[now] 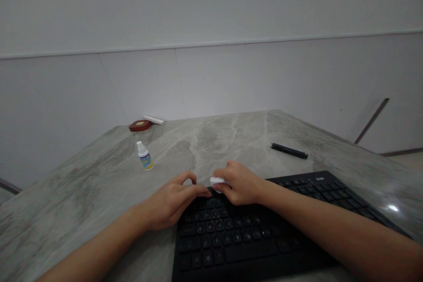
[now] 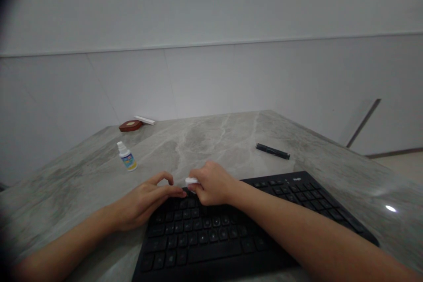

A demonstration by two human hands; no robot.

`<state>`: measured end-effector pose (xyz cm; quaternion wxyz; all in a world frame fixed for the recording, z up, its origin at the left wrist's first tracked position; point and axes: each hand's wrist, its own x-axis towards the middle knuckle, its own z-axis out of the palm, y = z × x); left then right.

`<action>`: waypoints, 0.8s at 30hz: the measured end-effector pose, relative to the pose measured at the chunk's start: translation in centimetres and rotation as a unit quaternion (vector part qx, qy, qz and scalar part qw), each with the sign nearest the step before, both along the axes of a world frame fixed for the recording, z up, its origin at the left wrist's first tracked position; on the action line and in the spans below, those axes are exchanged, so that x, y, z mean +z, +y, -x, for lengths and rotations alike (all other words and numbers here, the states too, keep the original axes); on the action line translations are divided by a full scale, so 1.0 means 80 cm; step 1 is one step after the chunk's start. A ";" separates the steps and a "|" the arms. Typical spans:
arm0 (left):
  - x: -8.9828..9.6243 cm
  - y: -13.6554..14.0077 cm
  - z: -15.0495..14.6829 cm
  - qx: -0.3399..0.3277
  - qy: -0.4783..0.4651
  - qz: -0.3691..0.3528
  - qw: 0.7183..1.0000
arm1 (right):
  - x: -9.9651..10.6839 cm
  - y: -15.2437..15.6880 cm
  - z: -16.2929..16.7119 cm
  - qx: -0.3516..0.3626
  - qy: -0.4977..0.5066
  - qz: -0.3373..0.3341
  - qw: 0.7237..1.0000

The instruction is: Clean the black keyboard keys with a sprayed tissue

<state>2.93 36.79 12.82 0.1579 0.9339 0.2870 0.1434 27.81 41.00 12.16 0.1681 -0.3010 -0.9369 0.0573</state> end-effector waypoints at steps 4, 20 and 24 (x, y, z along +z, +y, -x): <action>0.002 -0.003 0.000 -0.001 0.042 -0.026 0.999 | -0.001 -0.001 0.000 0.033 -0.003 0.006 0.999; -0.011 0.006 0.013 -0.045 -0.078 -0.166 0.982 | -0.001 -0.002 0.010 0.097 0.030 0.011 0.995; -0.011 0.009 0.013 -0.043 -0.094 -0.177 0.979 | 0.002 -0.005 0.015 0.087 0.007 0.009 0.996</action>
